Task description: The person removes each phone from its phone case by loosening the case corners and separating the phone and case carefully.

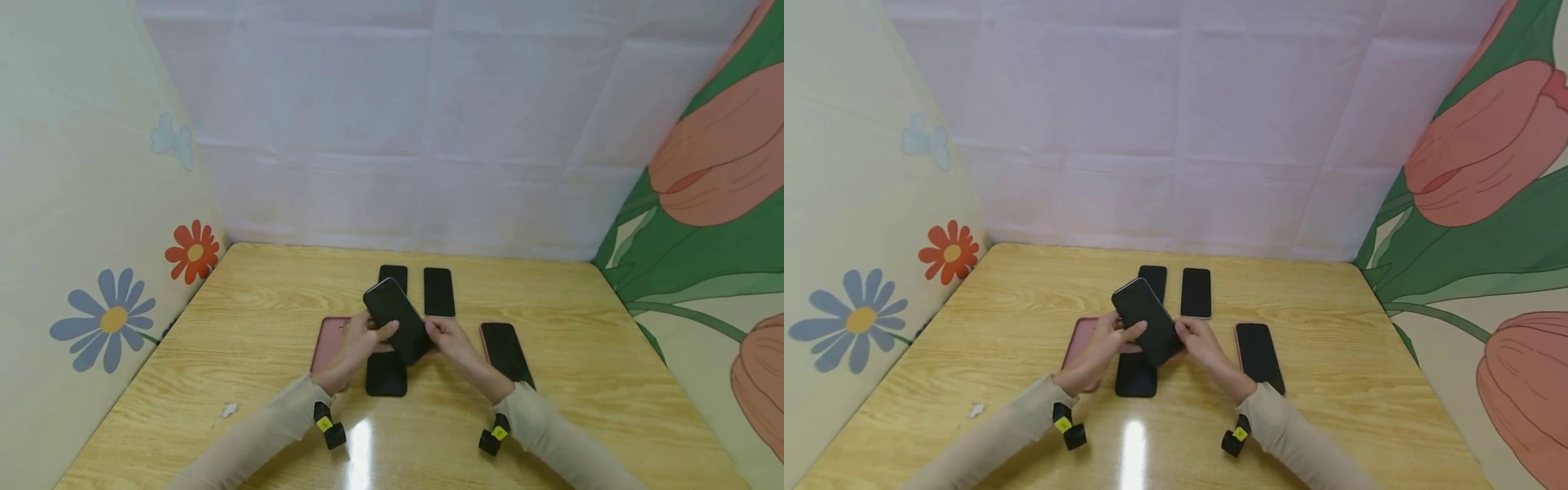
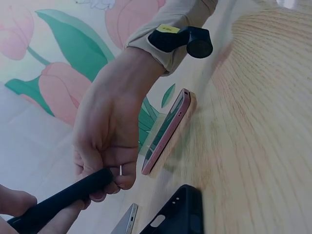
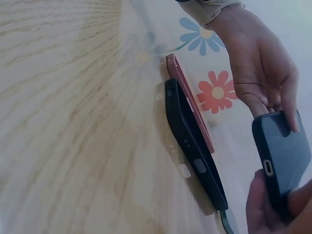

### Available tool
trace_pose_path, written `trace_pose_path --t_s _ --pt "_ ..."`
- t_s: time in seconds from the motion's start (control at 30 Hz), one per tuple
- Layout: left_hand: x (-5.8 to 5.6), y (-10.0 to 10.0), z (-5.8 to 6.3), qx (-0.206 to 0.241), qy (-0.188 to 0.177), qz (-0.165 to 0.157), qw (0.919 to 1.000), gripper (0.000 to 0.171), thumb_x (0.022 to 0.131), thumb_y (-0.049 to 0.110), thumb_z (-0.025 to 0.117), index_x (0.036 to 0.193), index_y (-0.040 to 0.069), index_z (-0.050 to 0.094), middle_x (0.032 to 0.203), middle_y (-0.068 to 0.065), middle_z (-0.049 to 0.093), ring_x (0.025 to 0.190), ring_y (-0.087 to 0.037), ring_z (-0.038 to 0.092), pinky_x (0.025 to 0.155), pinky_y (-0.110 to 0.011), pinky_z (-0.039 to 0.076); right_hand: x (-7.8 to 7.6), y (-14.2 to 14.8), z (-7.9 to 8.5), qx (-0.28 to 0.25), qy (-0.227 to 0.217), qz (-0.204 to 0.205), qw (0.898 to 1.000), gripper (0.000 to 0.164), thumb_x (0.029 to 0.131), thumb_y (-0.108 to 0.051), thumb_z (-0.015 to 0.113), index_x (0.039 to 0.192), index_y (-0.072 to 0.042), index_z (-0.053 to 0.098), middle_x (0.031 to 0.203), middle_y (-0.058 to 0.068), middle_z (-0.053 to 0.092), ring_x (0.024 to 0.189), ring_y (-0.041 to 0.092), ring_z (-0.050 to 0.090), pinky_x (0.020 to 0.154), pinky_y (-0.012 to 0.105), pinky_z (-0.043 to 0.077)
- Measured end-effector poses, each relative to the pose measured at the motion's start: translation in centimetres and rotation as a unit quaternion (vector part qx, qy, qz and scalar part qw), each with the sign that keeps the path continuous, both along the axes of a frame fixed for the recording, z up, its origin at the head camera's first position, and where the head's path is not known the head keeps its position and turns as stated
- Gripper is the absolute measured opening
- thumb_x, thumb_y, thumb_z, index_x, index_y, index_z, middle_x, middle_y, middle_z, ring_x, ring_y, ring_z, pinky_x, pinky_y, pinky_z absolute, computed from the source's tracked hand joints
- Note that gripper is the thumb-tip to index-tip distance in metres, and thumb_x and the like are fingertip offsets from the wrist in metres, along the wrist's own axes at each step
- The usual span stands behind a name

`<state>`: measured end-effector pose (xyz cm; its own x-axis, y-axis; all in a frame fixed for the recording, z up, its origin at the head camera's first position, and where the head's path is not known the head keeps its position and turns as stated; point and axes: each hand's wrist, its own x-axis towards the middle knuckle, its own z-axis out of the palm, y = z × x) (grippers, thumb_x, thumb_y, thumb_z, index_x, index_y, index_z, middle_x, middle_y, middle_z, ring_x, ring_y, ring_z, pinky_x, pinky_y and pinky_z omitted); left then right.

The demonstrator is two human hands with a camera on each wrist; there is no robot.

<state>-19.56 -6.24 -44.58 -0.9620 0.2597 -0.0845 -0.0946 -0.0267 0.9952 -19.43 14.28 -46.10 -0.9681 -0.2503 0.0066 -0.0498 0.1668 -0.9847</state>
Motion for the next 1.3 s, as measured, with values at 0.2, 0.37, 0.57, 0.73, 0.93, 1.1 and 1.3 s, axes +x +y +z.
trace_pose_path --t_s 0.2,0.37,0.57,0.73,0.93,1.1,1.3 --pt "0.3 0.3 0.4 0.026 0.005 -0.026 0.9993 0.047 0.096 0.012 0.066 0.135 -0.005 0.047 0.123 -0.024 0.06 0.11 -0.034 0.063 0.085 -0.043 0.057 0.2 -1.1 0.2 0.011 -0.008 -0.093 0.996 0.026 0.104 0.002 0.041 0.095 0.012 0.063 0.087 0.009 0.06 0.074 0.018 0.057 0.06 0.028 0.052" --pt "0.5 0.3 0.5 0.03 0.011 -0.03 0.999 0.044 0.096 0.006 0.062 0.137 -0.004 0.046 0.123 -0.023 0.06 0.109 -0.034 0.064 0.085 -0.042 0.057 0.1 -1.4 0.3 0.024 -0.021 -0.109 0.994 0.027 0.104 0.002 0.039 0.094 0.011 0.063 0.087 0.009 0.06 0.074 0.018 0.056 0.061 0.029 0.051" --pt "0.7 0.2 0.6 0.019 0.026 -0.031 0.999 0.044 0.097 -0.001 0.058 0.14 -0.001 0.045 0.124 -0.022 0.06 0.107 -0.033 0.064 0.084 -0.042 0.058 0.2 -1.3 0.5 0.034 -0.027 -0.104 0.994 0.027 0.104 0.002 0.039 0.094 0.011 0.063 0.082 0.009 0.058 0.071 0.017 0.055 0.059 0.028 0.05" --pt "0.7 0.1 0.5 0.013 0.029 -0.031 0.999 0.047 0.097 -0.002 0.056 0.142 0.001 0.044 0.125 -0.022 0.059 0.108 -0.034 0.064 0.085 -0.042 0.057 0.1 -1.2 0.6 0.04 -0.04 -0.093 0.994 0.028 0.104 0.002 0.038 0.091 0.009 0.061 0.08 0.007 0.055 0.073 0.017 0.053 0.062 0.028 0.049" --pt "0.8 0.3 0.2 0.016 0.039 -0.031 0.9986 0.047 0.096 -0.007 0.056 0.141 -0.003 0.045 0.124 -0.025 0.06 0.107 -0.036 0.065 0.084 -0.044 0.058 -0.1 -1.2 0.2 0.014 -0.065 -0.085 0.994 0.029 0.104 0.003 0.037 0.083 0.006 0.057 0.077 0.005 0.049 0.073 0.016 0.051 0.064 0.026 0.047" --pt "1.0 0.2 0.1 0.016 0.047 -0.034 0.9982 0.046 0.095 -0.009 0.055 0.14 -0.005 0.046 0.126 -0.026 0.061 0.108 -0.034 0.065 0.083 -0.044 0.058 0.1 -0.9 -0.1 -0.021 -0.085 -0.046 0.995 0.03 0.104 0.002 0.034 0.084 0.002 0.056 0.077 0.001 0.053 0.071 0.012 0.052 0.066 0.022 0.046" --pt "0.8 0.2 0.1 0.018 0.045 -0.043 0.9979 0.042 0.096 -0.008 0.055 0.137 -0.003 0.05 0.126 -0.025 0.062 0.106 -0.034 0.065 0.084 -0.046 0.057 0.0 -0.2 -0.1 -0.04 -0.096 0.004 0.995 0.025 0.101 0.006 0.035 0.103 0.012 0.058 0.081 0.0 0.059 0.074 0.01 0.057 0.069 0.023 0.05"
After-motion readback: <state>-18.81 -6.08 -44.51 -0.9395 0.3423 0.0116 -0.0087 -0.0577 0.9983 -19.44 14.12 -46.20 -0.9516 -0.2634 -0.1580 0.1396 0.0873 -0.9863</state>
